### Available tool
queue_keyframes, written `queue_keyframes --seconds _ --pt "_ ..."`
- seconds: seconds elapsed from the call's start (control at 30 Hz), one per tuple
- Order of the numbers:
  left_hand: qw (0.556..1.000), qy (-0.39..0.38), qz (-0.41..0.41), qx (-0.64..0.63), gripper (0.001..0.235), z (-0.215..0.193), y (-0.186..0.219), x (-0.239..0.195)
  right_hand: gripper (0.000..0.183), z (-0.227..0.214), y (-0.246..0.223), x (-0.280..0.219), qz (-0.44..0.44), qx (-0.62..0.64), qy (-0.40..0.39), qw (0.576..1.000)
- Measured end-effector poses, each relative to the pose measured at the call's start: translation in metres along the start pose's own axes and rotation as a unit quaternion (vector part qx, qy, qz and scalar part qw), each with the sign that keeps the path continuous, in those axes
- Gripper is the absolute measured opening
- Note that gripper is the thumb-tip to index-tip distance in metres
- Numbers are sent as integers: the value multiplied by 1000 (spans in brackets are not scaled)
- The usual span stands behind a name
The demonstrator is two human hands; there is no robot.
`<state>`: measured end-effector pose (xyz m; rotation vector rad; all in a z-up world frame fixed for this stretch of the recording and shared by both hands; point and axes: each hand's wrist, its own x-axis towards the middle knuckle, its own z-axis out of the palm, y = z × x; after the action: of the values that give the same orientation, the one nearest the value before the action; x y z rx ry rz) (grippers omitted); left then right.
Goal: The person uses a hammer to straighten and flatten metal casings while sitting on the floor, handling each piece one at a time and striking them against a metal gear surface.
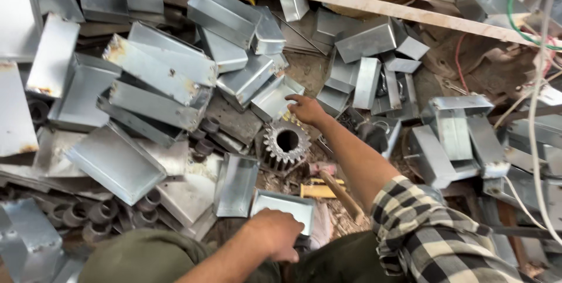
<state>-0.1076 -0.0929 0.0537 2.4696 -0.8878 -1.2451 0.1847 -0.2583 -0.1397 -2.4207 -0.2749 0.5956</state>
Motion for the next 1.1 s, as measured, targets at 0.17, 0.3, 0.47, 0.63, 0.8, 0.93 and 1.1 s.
queue_keyframes --seconds 0.17,0.3,0.47,0.63,0.8,0.93,1.1 --pt "997 72 19 -13 48 1 -15 20 52 34 37 71 -11 -105 -35 994" --pt "994 109 -5 -22 49 -7 -22 23 40 47 41 81 -49 -164 -62 983" --pt "998 62 -7 -6 44 -11 -22 22 32 27 11 63 18 -183 -9 983" --pt "997 73 9 11 48 -13 -14 19 30 -20 -12 42 -34 -141 32 989" --pt "996 85 5 28 46 -9 -13 17 32 -55 -52 -7 -46 -99 29 994" --pt "996 68 21 48 47 7 -6 25 30 -50 -90 -64 -168 -167 39 971" --pt "997 -6 55 63 55 24 4 33 29 -3 -133 -126 -151 -108 -22 982"
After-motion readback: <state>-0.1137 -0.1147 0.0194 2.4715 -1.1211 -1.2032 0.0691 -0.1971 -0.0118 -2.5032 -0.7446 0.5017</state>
